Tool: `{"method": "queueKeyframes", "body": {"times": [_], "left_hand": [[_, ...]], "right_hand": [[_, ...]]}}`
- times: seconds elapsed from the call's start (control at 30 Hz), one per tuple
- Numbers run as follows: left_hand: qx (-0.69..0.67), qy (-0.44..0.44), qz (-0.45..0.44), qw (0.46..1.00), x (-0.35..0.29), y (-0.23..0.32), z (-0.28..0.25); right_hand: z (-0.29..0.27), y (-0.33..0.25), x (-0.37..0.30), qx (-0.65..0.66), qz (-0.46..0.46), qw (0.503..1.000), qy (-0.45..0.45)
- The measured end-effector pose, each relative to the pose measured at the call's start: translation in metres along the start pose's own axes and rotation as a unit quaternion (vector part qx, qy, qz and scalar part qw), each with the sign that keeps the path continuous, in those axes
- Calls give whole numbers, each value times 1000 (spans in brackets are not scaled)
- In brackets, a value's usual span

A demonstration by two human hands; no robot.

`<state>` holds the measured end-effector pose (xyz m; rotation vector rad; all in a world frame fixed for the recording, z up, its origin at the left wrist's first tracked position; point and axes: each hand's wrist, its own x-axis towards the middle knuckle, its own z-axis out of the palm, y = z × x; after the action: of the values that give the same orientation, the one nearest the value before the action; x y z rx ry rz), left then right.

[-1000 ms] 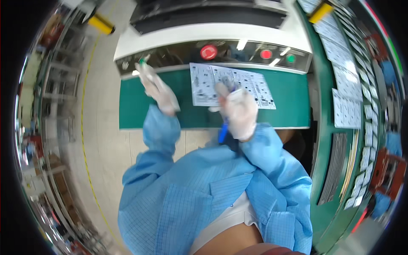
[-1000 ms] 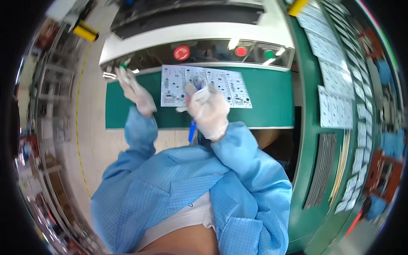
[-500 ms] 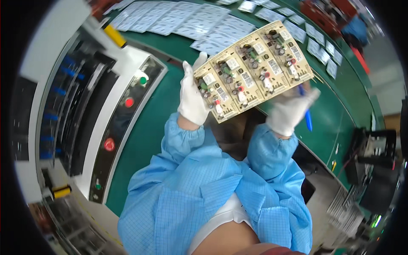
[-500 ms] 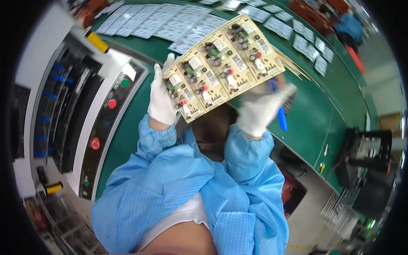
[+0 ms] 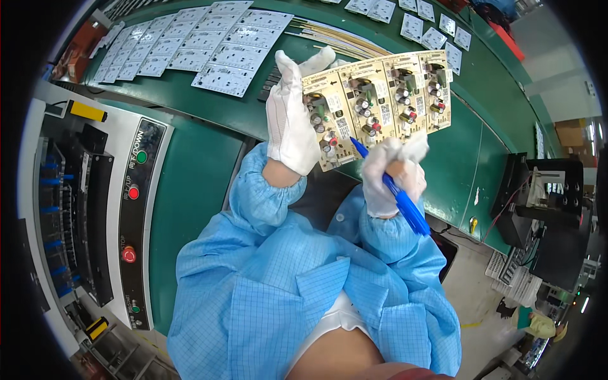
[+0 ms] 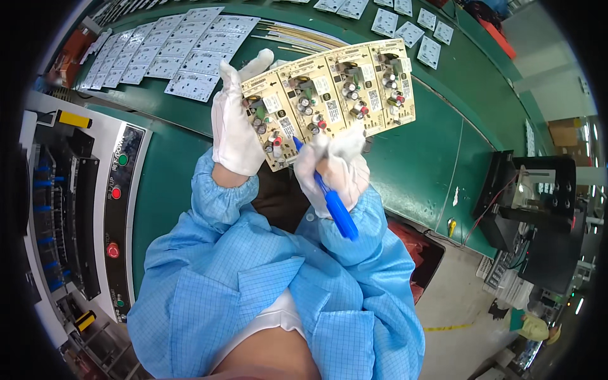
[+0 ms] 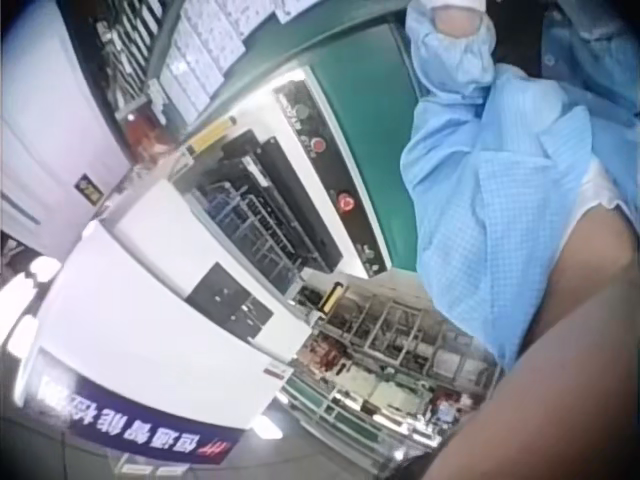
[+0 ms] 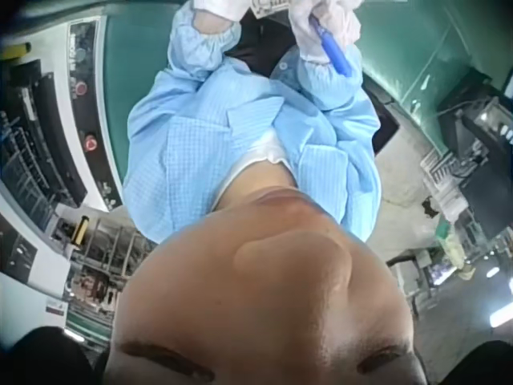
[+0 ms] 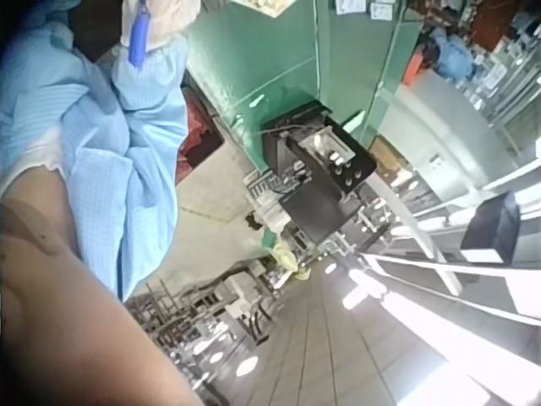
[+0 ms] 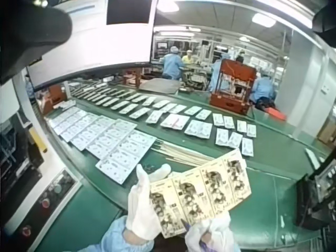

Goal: Testing printed circuit boards using an automated tester and marking them.

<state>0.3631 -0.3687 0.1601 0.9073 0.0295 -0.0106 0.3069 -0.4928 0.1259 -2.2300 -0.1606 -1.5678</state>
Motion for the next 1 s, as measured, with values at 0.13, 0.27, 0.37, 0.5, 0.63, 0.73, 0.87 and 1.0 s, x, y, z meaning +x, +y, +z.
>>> {"method": "queueKeyframes", "body": {"times": [0.13,0.27,0.37,0.5,0.63,0.73,0.87,1.0], "left_hand": [[-16,6,-6,1000,6,-4,5],[2,2,-13,1000,7,-5,-1],[10,-3,-8,1000,8,-7,3],[35,0,-12,999,10,-9,2],[66,-4,-13,998,8,-6,3],[72,-25,-21,997,8,-11,2],[125,-18,20,992,6,-11,-1],[117,-22,6,993,7,-13,-2]], "right_hand": [[8,28,-33,218,7,975,-51],[-10,10,-2,189,309,930,58],[-1,37,-8,87,181,977,-73],[-13,24,16,495,393,749,201],[-16,48,19,271,313,888,201],[-4,81,4,12,160,981,108],[-21,63,25,118,295,929,189],[-29,84,29,212,323,898,213]]}}
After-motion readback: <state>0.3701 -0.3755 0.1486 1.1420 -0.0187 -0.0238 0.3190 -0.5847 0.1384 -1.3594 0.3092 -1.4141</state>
